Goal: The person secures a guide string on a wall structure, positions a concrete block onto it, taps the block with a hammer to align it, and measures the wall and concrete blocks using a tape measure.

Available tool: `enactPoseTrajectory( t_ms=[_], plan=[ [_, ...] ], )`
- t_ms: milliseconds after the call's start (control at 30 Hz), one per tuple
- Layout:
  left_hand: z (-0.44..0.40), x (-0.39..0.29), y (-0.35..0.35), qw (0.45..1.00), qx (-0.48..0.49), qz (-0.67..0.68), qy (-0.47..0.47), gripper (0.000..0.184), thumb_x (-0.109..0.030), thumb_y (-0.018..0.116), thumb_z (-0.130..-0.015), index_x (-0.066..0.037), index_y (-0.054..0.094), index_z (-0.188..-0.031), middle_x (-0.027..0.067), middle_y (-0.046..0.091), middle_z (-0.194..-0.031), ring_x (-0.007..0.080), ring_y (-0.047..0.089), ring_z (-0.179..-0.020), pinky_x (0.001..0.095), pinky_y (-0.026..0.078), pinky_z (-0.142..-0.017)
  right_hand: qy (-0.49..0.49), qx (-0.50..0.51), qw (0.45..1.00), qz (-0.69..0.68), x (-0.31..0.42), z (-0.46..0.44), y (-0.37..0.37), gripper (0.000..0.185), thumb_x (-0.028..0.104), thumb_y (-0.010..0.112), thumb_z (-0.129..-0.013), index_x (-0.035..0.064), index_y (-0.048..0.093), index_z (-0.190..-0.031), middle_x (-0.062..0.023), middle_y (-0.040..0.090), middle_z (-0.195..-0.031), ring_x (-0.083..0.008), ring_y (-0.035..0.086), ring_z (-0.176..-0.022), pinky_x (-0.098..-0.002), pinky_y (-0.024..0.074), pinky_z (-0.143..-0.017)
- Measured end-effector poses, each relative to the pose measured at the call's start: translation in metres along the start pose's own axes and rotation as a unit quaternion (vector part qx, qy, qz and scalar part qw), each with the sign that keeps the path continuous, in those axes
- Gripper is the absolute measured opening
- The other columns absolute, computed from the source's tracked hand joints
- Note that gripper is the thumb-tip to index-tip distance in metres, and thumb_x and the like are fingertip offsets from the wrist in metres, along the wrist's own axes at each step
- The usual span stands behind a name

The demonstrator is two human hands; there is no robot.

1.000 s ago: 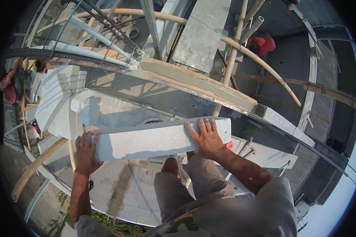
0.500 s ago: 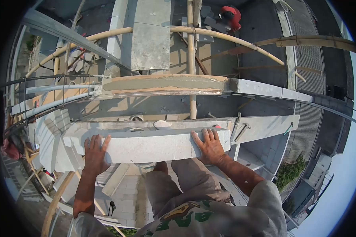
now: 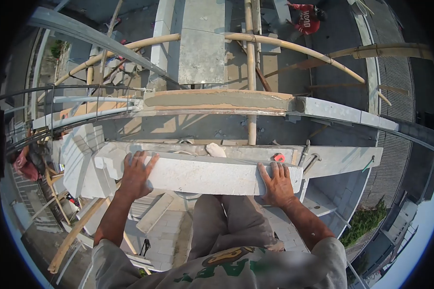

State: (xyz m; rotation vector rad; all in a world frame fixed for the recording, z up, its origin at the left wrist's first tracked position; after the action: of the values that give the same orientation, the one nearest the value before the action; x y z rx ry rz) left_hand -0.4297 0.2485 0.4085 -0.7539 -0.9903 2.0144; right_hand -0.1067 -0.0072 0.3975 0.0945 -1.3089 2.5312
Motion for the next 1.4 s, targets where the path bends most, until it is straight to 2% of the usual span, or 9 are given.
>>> enactPoseTrajectory(
  t_ms=[33, 300, 400, 600, 667, 767, 1033, 1233, 1400],
  plan=[
    [-0.001, 0.002, 0.0, 1.0, -0.005, 0.008, -0.003, 0.102, -0.022, 0.082, -0.058, -0.02, 0.032, -0.147, 0.0198, 0.039, -0.135, 0.0372, 0.037, -0.129, 0.0587, 0.022, -0.107, -0.001, 0.001, 1.0, -0.002, -0.001, -0.001, -0.002, 0.111, 0.033, 0.082, -0.055, 0.0125, 0.025, -0.148, -0.028, 0.039, -0.129, -0.0438, 0.037, -0.126, -0.0546, 0.0237, -0.109],
    [0.005, 0.0, -0.039, 0.999, 0.002, 0.024, -0.036, 0.11, -0.025, 0.085, -0.054, -0.02, 0.028, -0.148, 0.0185, 0.039, -0.137, 0.0346, 0.036, -0.131, 0.057, 0.022, -0.107, -0.032, -0.027, 0.999, 0.015, -0.01, -0.009, -0.059, 0.115, 0.033, 0.085, -0.054, 0.0129, 0.022, -0.148, -0.0272, 0.039, -0.13, -0.0435, 0.038, -0.125, -0.0541, 0.0264, -0.108],
    [-0.005, 0.001, -0.064, 0.998, -0.051, -0.002, -0.027, 0.111, -0.025, 0.085, -0.05, -0.017, 0.031, -0.147, 0.0198, 0.038, -0.136, 0.0365, 0.035, -0.131, 0.0531, 0.022, -0.109, -0.04, -0.046, 0.997, 0.048, -0.025, -0.02, -0.084, 0.114, 0.034, 0.085, -0.055, 0.0139, 0.022, -0.149, -0.0267, 0.04, -0.129, -0.0431, 0.04, -0.124, -0.0528, 0.0274, -0.108],
    [-0.046, 0.006, -0.119, 0.991, -0.106, -0.025, -0.072, 0.114, -0.02, 0.086, -0.049, -0.018, 0.029, -0.147, 0.0209, 0.038, -0.138, 0.0388, 0.035, -0.132, 0.0514, 0.023, -0.11, -0.037, -0.128, 0.984, 0.116, -0.056, -0.049, -0.157, 0.111, 0.032, 0.086, -0.056, 0.0168, 0.026, -0.148, -0.0238, 0.044, -0.124, -0.0396, 0.045, -0.121, -0.0496, 0.0301, -0.109],
    [-0.065, 0.009, -0.124, 0.987, -0.14, -0.036, -0.063, 0.114, -0.018, 0.086, -0.049, -0.017, 0.028, -0.148, 0.0203, 0.038, -0.138, 0.0384, 0.034, -0.132, 0.0499, 0.024, -0.11, -0.054, -0.183, 0.973, 0.13, -0.074, -0.064, -0.174, 0.111, 0.031, 0.086, -0.056, 0.0173, 0.027, -0.148, -0.0232, 0.045, -0.123, -0.0387, 0.046, -0.121, -0.0487, 0.0307, -0.109],
    [-0.105, 0.011, -0.128, 0.979, -0.18, -0.064, -0.073, 0.114, -0.017, 0.086, -0.05, -0.016, 0.027, -0.148, 0.019, 0.039, -0.138, 0.0373, 0.034, -0.132, 0.0488, 0.025, -0.111, -0.038, -0.194, 0.962, 0.186, -0.101, -0.094, -0.184, 0.109, 0.032, 0.086, -0.057, 0.0161, 0.027, -0.148, -0.0224, 0.047, -0.121, -0.0368, 0.047, -0.12, -0.0468, 0.0342, -0.107],
    [-0.224, -0.001, -0.091, 0.982, -0.153, -0.089, -0.063, 0.119, -0.013, 0.086, -0.046, -0.016, 0.025, -0.148, 0.0181, 0.037, -0.142, 0.0386, 0.035, -0.132, 0.0449, 0.029, -0.112, -0.028, -0.184, 0.968, 0.168, -0.182, -0.172, -0.119, 0.108, 0.046, 0.084, -0.06, 0.0142, 0.028, -0.147, -0.0216, 0.049, -0.119, -0.0348, 0.05, -0.116, -0.0456, 0.0367, -0.105],
    [-0.272, -0.012, -0.036, 0.988, -0.109, -0.088, -0.058, 0.121, -0.012, 0.087, -0.047, -0.017, 0.023, -0.149, 0.0195, 0.035, -0.144, 0.0395, 0.035, -0.133, 0.0433, 0.029, -0.112, -0.017, -0.135, 0.981, 0.14, -0.217, -0.201, -0.056, 0.11, 0.047, 0.085, -0.058, 0.0161, 0.029, -0.147, -0.0211, 0.048, -0.125, -0.0345, 0.048, -0.12, -0.0434, 0.037, -0.106],
    [-0.29, -0.019, 0.011, 0.99, -0.086, -0.087, -0.067, 0.121, -0.013, 0.087, -0.047, -0.016, 0.022, -0.149, 0.0208, 0.035, -0.144, 0.0402, 0.034, -0.133, 0.0432, 0.028, -0.113, -0.023, -0.126, 0.981, 0.146, -0.235, -0.214, -0.011, 0.12, 0.046, 0.09, -0.051, 0.0183, 0.026, -0.148, -0.018, 0.048, -0.128, -0.0329, 0.048, -0.121, -0.0419, 0.0367, -0.107]
  ],
)
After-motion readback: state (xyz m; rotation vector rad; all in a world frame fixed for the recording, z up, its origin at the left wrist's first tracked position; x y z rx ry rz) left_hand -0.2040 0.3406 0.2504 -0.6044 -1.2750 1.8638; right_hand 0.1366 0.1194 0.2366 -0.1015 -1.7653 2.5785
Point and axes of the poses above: each hand's wrist, its own z-axis away from the middle knuckle, its own y-axis out of the palm, x = y × z, the point moved 5 cm from there along -z, towards the middle knuckle
